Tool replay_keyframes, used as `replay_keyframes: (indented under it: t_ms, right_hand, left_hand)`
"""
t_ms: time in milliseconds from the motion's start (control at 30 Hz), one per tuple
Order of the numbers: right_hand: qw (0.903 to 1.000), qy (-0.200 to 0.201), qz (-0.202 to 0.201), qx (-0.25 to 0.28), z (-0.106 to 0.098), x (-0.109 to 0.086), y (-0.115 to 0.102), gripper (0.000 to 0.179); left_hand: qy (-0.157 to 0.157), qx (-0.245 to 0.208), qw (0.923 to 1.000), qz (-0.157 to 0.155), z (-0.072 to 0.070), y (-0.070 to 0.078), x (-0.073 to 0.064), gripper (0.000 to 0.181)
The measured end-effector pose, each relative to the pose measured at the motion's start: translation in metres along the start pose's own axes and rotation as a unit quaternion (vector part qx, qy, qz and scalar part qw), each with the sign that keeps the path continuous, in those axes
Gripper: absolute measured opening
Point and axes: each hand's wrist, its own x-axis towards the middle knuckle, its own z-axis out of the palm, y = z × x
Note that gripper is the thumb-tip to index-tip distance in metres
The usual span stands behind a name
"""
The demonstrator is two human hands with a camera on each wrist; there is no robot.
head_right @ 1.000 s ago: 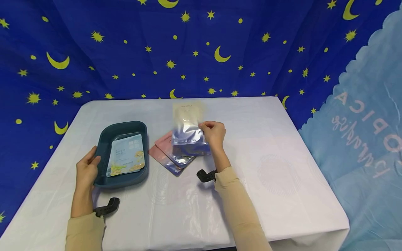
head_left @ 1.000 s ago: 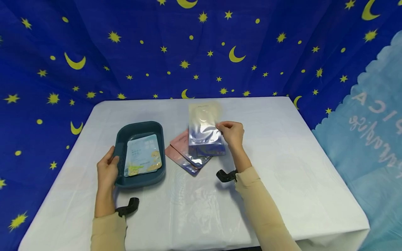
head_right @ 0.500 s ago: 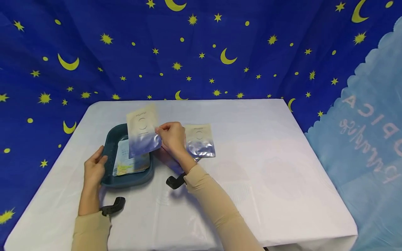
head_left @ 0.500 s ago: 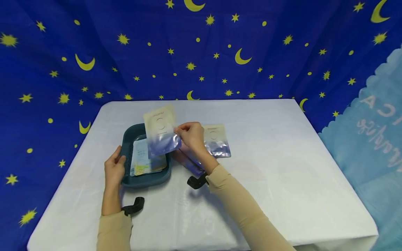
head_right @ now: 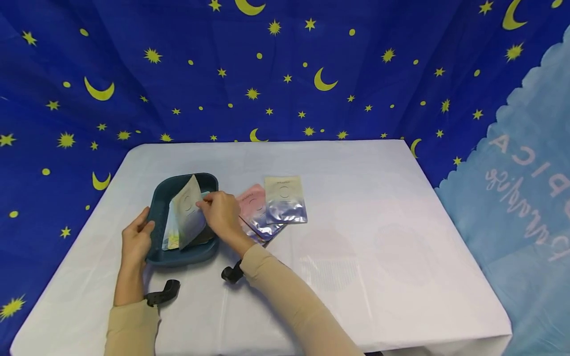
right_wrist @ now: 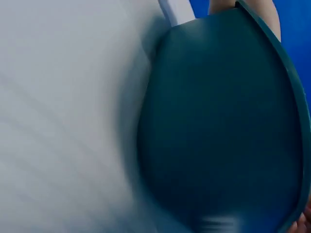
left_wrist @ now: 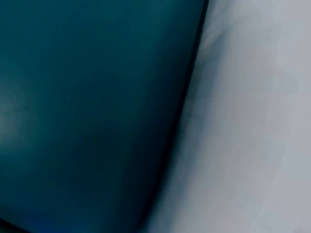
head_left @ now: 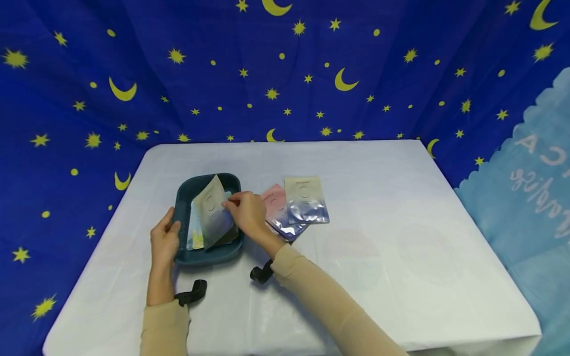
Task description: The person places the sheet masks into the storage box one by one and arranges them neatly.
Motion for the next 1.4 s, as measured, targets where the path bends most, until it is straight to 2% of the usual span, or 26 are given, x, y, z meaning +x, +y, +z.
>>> replay_keyframes:
  t_ms: [167, 333, 433, 500, 633, 733, 867, 1000, 1233, 1400]
  right_hand:
    - [0.9987, 0.030, 0.032, 0.027, -0.015, -0.001, 0.016, 0.022]
    - [0.9927, 0.072, 0.070, 0.066, -0.045, -0.005, 0.045, 0.025]
    - [0.9887, 0.091, 0.104, 0.057, -0.071, -0.011, 0.066, 0.027]
    - [0.9843, 0.095, 0.142, 0.044, -0.090, -0.016, 0.080, 0.030]
    - [0.9726, 0.084, 0.217, -0.005, -0.122, -0.024, 0.106, 0.039]
    - [0.9637, 0.066, 0.255, -0.041, -0.137, -0.027, 0.121, 0.045]
    - [0.9517, 0.042, 0.295, -0.075, -0.146, -0.030, 0.136, 0.051]
    - [0.9433, 0.023, 0.319, -0.089, -0.144, -0.031, 0.145, 0.056]
    - [0.9415, 0.019, 0.313, -0.124, -0.134, -0.031, 0.151, 0.058]
    - [0.9368, 0.016, 0.321, -0.138, -0.131, -0.030, 0.151, 0.056]
  left_hand:
    - [0.012, 0.012, 0.9998, -0.003, 0.002, 0.000, 0.000, 0.050]
    - [0.011, 0.006, 0.9999, -0.003, 0.003, 0.001, 0.000, 0.050]
    - [0.007, 0.002, 1.0000, -0.003, 0.004, 0.002, 0.000, 0.050]
    - [0.008, 0.005, 1.0000, 0.000, 0.004, 0.003, 0.001, 0.050]
    - [0.013, 0.005, 0.9999, 0.005, 0.002, 0.007, 0.002, 0.049]
    - [0.012, 0.001, 0.9999, 0.003, 0.002, 0.007, 0.002, 0.050]
    - [0.006, -0.002, 1.0000, -0.006, 0.003, 0.004, 0.001, 0.050]
    - [0.003, -0.003, 1.0000, -0.006, 0.004, 0.003, 0.000, 0.050]
    - [0.004, -0.008, 0.9999, -0.007, 0.004, 0.002, -0.001, 0.050]
    - [0.006, -0.008, 0.9999, -0.011, 0.003, 0.002, -0.001, 0.050]
